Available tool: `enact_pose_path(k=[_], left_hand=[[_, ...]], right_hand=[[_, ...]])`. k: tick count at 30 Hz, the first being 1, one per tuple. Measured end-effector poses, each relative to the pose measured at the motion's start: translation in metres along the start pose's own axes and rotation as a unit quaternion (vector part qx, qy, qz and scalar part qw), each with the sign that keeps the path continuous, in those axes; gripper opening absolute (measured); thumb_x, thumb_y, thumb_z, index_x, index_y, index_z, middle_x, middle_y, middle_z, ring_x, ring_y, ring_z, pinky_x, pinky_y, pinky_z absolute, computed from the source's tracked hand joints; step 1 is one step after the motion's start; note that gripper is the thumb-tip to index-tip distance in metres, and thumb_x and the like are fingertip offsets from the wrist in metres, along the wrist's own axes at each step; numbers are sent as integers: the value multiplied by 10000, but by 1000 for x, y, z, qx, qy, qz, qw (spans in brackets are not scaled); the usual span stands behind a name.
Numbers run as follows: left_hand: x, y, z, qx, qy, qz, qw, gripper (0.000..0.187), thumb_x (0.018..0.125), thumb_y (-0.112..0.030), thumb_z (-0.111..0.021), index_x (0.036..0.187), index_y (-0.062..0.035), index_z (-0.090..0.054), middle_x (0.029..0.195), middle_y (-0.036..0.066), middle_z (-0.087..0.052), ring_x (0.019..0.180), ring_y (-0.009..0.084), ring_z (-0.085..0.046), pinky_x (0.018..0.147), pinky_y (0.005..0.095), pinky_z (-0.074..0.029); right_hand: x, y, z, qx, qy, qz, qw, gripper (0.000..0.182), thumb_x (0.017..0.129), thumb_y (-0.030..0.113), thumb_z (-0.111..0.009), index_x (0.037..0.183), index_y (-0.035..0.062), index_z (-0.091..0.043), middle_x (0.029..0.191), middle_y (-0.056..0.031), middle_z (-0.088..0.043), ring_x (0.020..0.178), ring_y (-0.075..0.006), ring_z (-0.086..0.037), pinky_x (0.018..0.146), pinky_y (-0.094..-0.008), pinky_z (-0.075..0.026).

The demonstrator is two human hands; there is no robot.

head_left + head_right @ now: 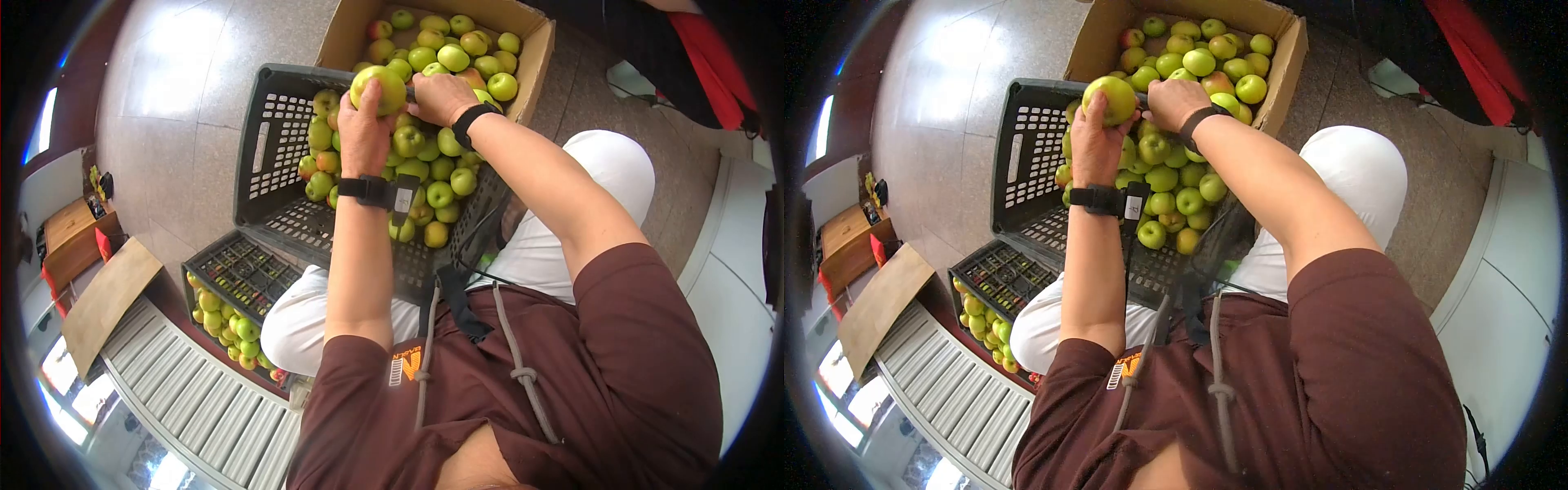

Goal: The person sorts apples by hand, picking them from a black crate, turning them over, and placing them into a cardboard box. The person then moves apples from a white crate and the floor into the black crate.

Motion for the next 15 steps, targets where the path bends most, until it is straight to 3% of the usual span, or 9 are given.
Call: enact_pose_path(k=[2, 6, 10, 11, 14, 15], left_hand=[[8, -11, 0, 52, -12, -34, 998, 295, 856, -167, -559, 1076, 3, -461, 1015, 117, -553, 895, 239, -583, 767, 400, -516], [26, -24, -3, 175, 15, -60, 983, 334, 820, -134, -610, 1071, 22, -456, 1022, 119, -547, 893, 211, -584, 722, 349, -535], [41, -30, -4, 321, -9, -99, 942, 521, 710, -196, -729, 1067, 57, -447, 933, 112, -571, 820, 149, -581, 598, 231, -499], [43, -34, -7, 347, -29, -111, 931, 546, 678, -234, -751, 1048, 50, -468, 909, 120, -590, 820, 158, -583, 628, 257, -489], [59, -49, -12, 497, -47, -246, 831, 576, 657, -290, -758, 1043, 37, -481, 920, 144, -597, 826, 202, -591, 700, 326, -487], [64, -47, -9, 533, -58, -224, 814, 610, 633, -365, -756, 1040, 4, -491, 934, 147, -593, 857, 257, -595, 744, 369, -469]], right_hand=[[1, 0, -2, -1, 12, 6, 1000, 329, 762, 312, -624, 928, 31, -582, 887, -159, -637, 850, -298, -617, 731, -387, -492], [-1, 0, 0, 8, 14, 0, 1000, 313, 762, 312, -619, 919, 43, -598, 892, -152, -639, 862, -294, -615, 740, -388, -488], [1, -2, -1, 11, -1, -11, 1000, 305, 767, 325, -611, 911, 56, -602, 887, -145, -639, 864, -290, -612, 745, -392, -483], [1, -1, -2, 5, 2, -7, 1000, 309, 772, 336, -607, 925, 68, -593, 883, -139, -639, 857, -289, -612, 737, -395, -483], [2, 0, -4, 7, 8, -4, 1000, 303, 769, 326, -609, 910, 58, -602, 890, -143, -639, 866, -286, -612, 747, -390, -484], [2, -1, -3, 11, 9, -6, 1000, 298, 765, 316, -612, 895, 48, -611, 896, -149, -639, 875, -285, -613, 755, -386, -485]])
Point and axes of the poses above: each hand's wrist, its own x-axis towards the middle knuckle, its own z-axis out of the back of the hand, y = z × x, the point moved 8 cm from there along x, towards the middle knuckle
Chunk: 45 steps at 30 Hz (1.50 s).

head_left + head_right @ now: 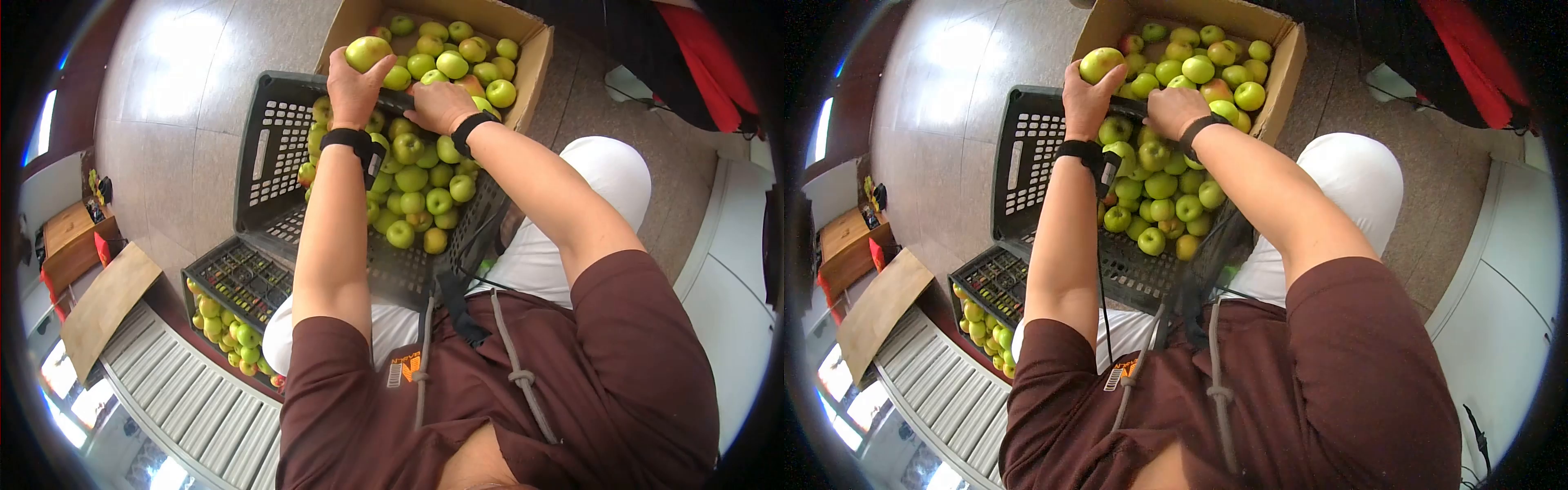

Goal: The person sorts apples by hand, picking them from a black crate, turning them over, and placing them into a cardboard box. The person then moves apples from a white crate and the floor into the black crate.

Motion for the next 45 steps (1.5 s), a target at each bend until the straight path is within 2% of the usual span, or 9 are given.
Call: enact_pose_path(k=[4, 20, 24, 25, 28, 32, 35, 37, 45], left_hand=[[7, -14, -11, 228, 39, -57, 971, 580, 629, -436, -737, 1009, -48, -532, 961, 135, -604, 869, 302, -595, 734, 384, -474], [25, 7, -37, 344, 112, -6, 932, 596, 628, -511, -674, 1058, -132, -514, 1029, 76, -593, 888, 278, -599, 718, 392, -473], [24, 7, -35, 322, 107, -1, 941, 606, 627, -485, -692, 1082, -135, -500, 1032, 78, -594, 890, 281, -600, 724, 400, -473], [25, 8, -34, 316, 99, -3, 944, 605, 627, -481, -693, 1085, -134, -501, 1022, 81, -600, 882, 282, -604, 722, 401, -474], [26, 5, -32, 281, 76, -13, 957, 639, 613, -511, -699, 1092, -132, -512, 967, 98, -618, 832, 292, -616, 694, 399, -484], [26, 3, -29, 258, 76, -19, 963, 614, 616, -480, -713, 1068, -113, -520, 907, 95, -630, 794, 283, -623, 655, 390, -487], [27, 7, -29, 266, 62, -11, 962, 543, 644, -431, -702, 1033, -95, -526, 871, 75, -638, 782, 262, -623, 651, 371, -485], [27, 12, -31, 278, 56, -14, 959, 489, 663, -399, -691, 1007, -92, -529, 853, 61, -640, 779, 242, -622, 653, 359, -485], [29, 13, -33, 297, 45, -40, 953, 296, 697, -312, -643, 891, -109, -548, 784, 24, -632, 757, 218, -615, 639, 354, -481]], right_hand=[[-1, 1, 2, -5, -12, 6, 1000, 291, 760, 312, -619, 890, 51, -617, 887, -142, -641, 858, -282, -619, 738, -383, -495], [10, -6, -15, 36, 82, 45, 995, 516, 730, 451, -608, 903, -35, -590, 814, -184, -633, 761, -301, -629, 669, -386, -503], [34, -27, 6, 245, 313, -100, 912, 659, 725, 591, -571, 884, -48, -596, 630, -123, -583, 546, -230, -593, 496, -346, -496], [48, -40, 9, 304, 300, -114, 897, 730, 763, 613, -529, 1141, -6, -453, 935, -168, -551, 705, -222, -593, 576, -320, -503], [69, -24, 15, 491, 339, -57, 800, 782, 789, 566, -540, 1332, 88, -241, 1215, -159, -393, 1008, -283, -521, 783, -376, -476], [100, -11, -8, 623, 287, -20, 727, 634, 778, 278, -663, 1278, 98, -317, 1124, -74, -490, 926, -151, -558, 704, -300, -501], [140, -33, -23, 494, 192, 44, 847, 696, 673, 303, -725, 1249, 109, -385, 1013, -69, -555, 884, -147, -548, 735, -285, -475], [170, -62, -28, 209, 37, 63, 975, 751, 578, 306, -754, 1219, 98, -424, 999, -148, -606, 920, -261, -595, 795, -333, -470], [178, -71, -42, 138, -50, -12, 989, 558, 687, 171, -615, 1212, 89, -445, 1010, -242, -583, 961, -362, -560, 859, -417, -432]])
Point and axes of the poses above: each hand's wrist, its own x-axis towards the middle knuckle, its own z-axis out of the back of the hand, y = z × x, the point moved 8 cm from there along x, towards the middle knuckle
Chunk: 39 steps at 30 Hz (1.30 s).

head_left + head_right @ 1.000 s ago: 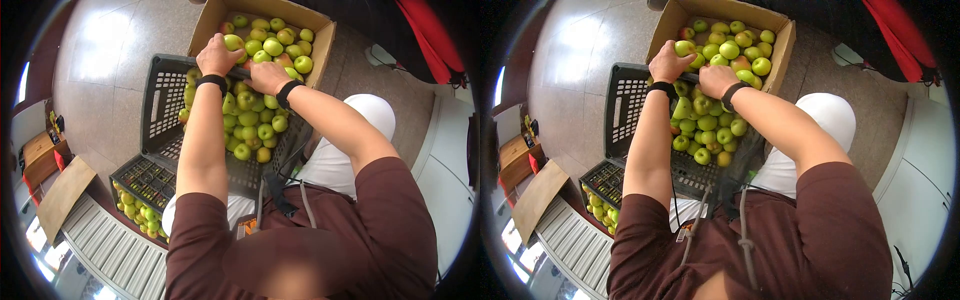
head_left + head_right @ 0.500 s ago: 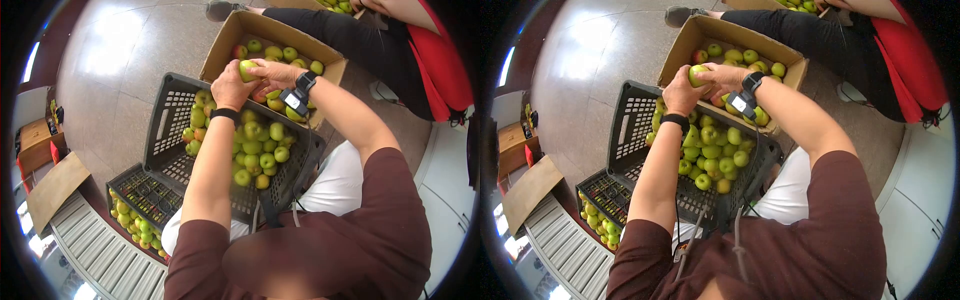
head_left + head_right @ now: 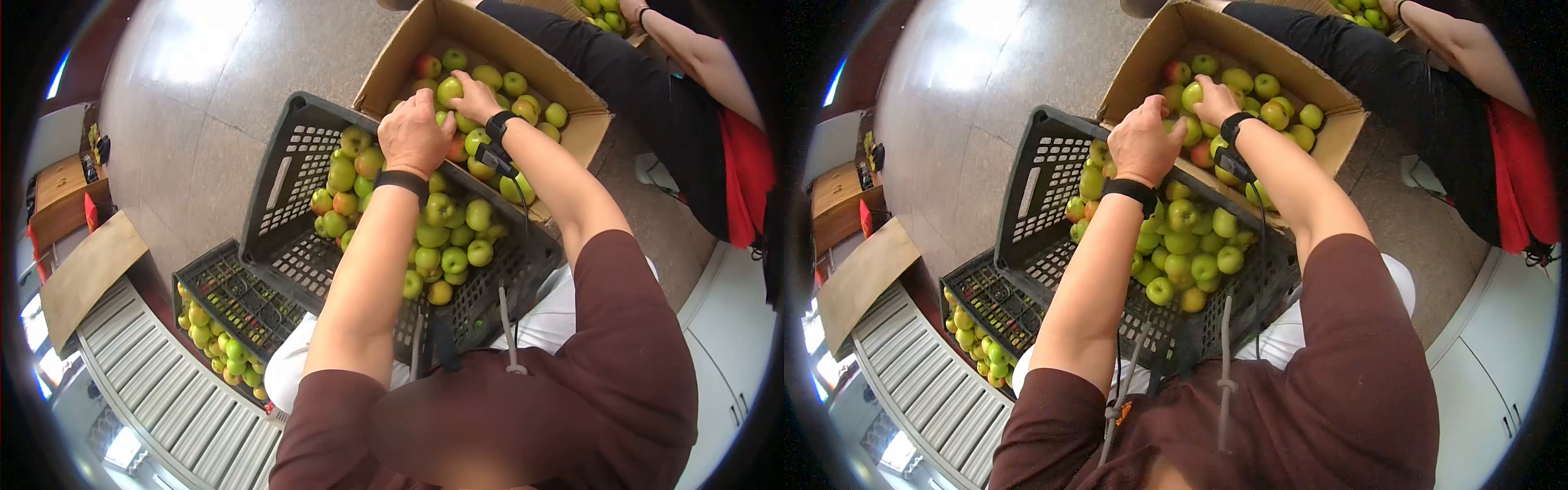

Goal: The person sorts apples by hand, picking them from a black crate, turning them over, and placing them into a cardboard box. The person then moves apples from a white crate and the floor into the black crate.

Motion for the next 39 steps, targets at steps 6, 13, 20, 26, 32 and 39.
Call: enact_pose_path(k=[6, 13, 20, 26, 32, 39], left_hand=[[-5, 0, 7, -55, 0, -18, 998, 266, 725, -294, -633, 893, -94, -587, 815, 36, -640, 780, 236, -614, 688, 354, -483], [-39, 43, 77, -497, -43, 110, 860, 122, 857, -135, -538, 848, -31, -600, 832, 52, -642, 770, 120, -609, 656, 234, -478], [-150, 68, 189, -549, 9, 149, 823, 253, 914, -277, -484, 838, -60, -590, 780, 42, -622, 755, 110, -602, 643, 223, -475], [-185, 106, 200, -564, -30, 186, 804, 304, 913, -326, -466, 841, -57, -591, 833, 45, -622, 801, 119, -598, 666, 232, -469], [-176, 104, 249, -650, -48, 164, 741, 266, 923, -287, -446, 851, -57, -560, 790, 43, -590, 734, 127, -575, 627, 249, -452], [-186, 134, 288, -674, -142, 209, 695, 269, 917, -289, -458, 844, -49, -556, 800, 53, -589, 742, 132, -579, 624, 237, -443]], right_hand=[[-56, 23, 93, 239, -64, -106, 963, 387, 787, 112, -523, 1150, -3, -455, 895, -176, -591, 756, -225, -625, 621, -360, -508], [-165, 79, 139, 588, -35, -111, 801, 257, 829, 104, -519, 1061, 27, -439, 916, -101, -571, 676, -181, -590, 489, -259, -470], [-239, 71, 4, 672, 129, -237, 689, 135, 841, 130, -524, 940, 40, -507, 843, -97, -585, 655, -171, -558, 520, -272, -483], [-280, 36, -72, 591, 114, -366, 710, 122, 843, 96, -533, 932, 13, -525, 819, -96, -579, 646, -177, -566, 526, -286, -492], [-305, 91, -128, 240, 334, -203, 889, 299, 762, 131, -607, 1028, 10, -542, 873, -99, -598, 676, -165, -603, 499, -284, -489], [-317, 114, -243, -296, 419, 240, 824, 422, 656, 162, -672, 1023, 38, -502, 992, -183, -575, 947, -331, -560, 795, -415, -459]])
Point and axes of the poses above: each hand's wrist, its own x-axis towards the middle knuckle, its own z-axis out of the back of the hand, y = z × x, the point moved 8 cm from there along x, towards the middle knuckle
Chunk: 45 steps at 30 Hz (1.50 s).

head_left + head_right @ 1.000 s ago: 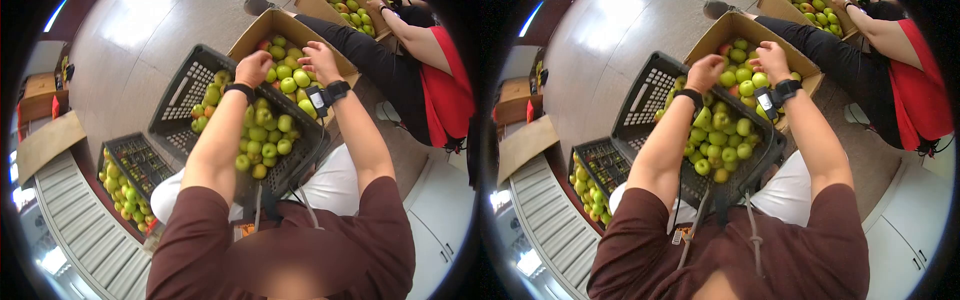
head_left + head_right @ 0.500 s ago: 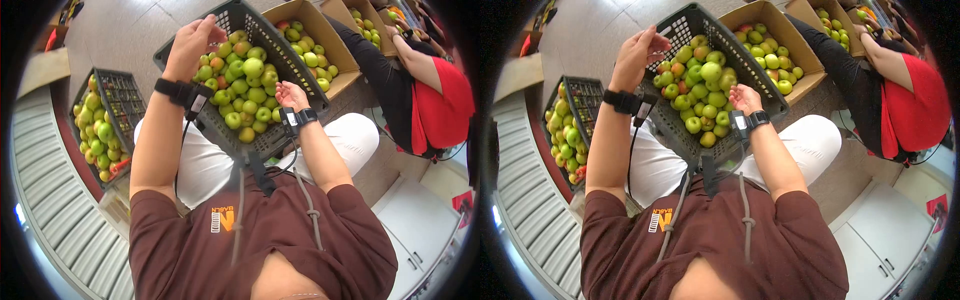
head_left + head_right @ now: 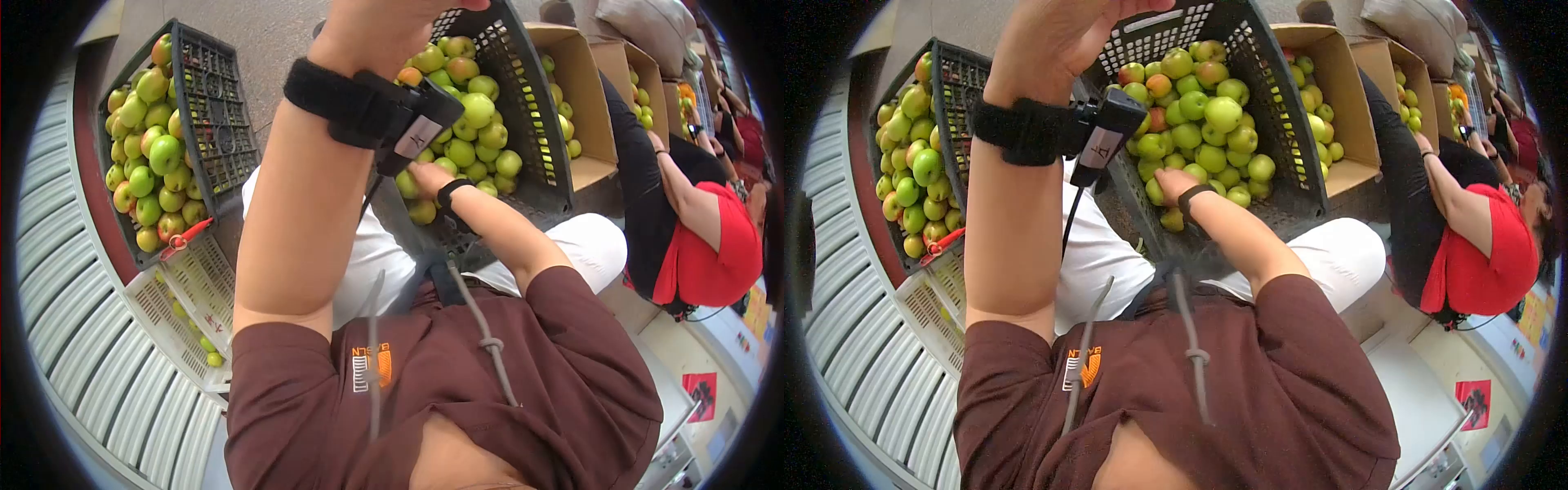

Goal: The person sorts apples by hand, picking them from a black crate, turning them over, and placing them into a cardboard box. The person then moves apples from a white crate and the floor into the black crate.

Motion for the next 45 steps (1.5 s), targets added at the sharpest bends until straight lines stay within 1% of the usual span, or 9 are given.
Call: enact_pose_path(k=[7, 11, 13, 17, 23, 25, 28, 35, 45], left_hand=[[-1, -8, 12, -12, 18, -54, 998, 287, 917, -292, -457, 873, -25, -554, 797, 50, -580, 743, 125, -572, 637, 235, -446], [-13, -19, 4, 33, -29, -4, 999, 297, 917, -291, -456, 886, -12, -555, 806, 52, -584, 743, 127, -570, 639, 234, -444], [-15, -17, 0, 57, -41, 10, 998, 306, 916, -292, -458, 899, -2, -554, 814, 56, -587, 743, 127, -568, 635, 232, -443], [-2, 2, -12, 147, 23, -23, 989, 322, 912, -293, -465, 898, 16, -556, 806, 68, -591, 726, 120, -559, 613, 220, -441], [4, 27, -25, 118, 48, -30, 991, 284, 910, -306, -473, 909, -38, -567, 872, 62, -622, 814, 134, -605, 675, 227, -466], [3, 28, -28, 105, 40, -14, 994, 279, 908, -300, -477, 927, -33, -558, 876, 69, -622, 814, 139, -609, 671, 228, -468], [6, 28, -31, 98, 51, -16, 994, 267, 913, -290, -472, 932, -37, -554, 878, 73, -622, 812, 143, -611, 665, 227, -469], [14, 34, -41, 94, 58, -8, 994, 275, 923, -291, -456, 944, -31, -545, 886, 83, -617, 819, 145, -602, 682, 234, -466], [25, 41, -47, 97, 46, 12, 994, 310, 930, -292, -440, 986, -3, -537, 904, 93, -606, 826, 149, -594, 696, 244, -463]], right_hand=[[8, 12, -8, -23, 23, 27, 999, 597, 601, 142, -710, 1098, 36, -396, 1020, -202, -542, 959, -352, -548, 782, -409, -467], [28, -33, -22, 183, -26, 13, 983, 707, 566, 292, -748, 1136, 9, -440, 963, -183, -572, 929, -311, -570, 767, -386, -470], [-12, -26, 20, 444, 114, -122, 880, 641, 682, 392, -675, 1161, 24, -459, 932, -118, -598, 751, -194, -604, 645, -311, -499], [-55, -21, 74, 765, 121, -35, 631, 523, 807, 487, -483, 1140, 84, -487, 948, -94, -598, 727, -195, -599, 614, -325, -505], [-138, -83, 207, 827, -63, 167, 534, 582, 827, 494, -413, 1169, 28, -485, 1009, -170, -595, 836, -302, -615, 641, -410, -527], [-168, -125, 247, 783, -100, 178, 588, 592, 829, 512, -420, 1180, 38, -478, 1012, -178, -594, 835, -304, -618, 659, -409, -532], [-192, -219, 258, 777, -262, 16, 572, 519, 819, 445, -536, 1178, 74, -473, 1017, -154, -589, 817, -284, -622, 632, -350, -539], [-179, -326, 198, 581, -360, -282, 674, 625, 696, 200, -736, 1215, 124, -396, 1051, -78, -549, 765, -233, -600, 548, -353, -519], [-85, -358, 220, 164, -319, -242, 902, 676, 653, 338, -722, 1243, 120, -474, 1100, -158, -588, 1019, -260, -566, 887, -335, -423]])
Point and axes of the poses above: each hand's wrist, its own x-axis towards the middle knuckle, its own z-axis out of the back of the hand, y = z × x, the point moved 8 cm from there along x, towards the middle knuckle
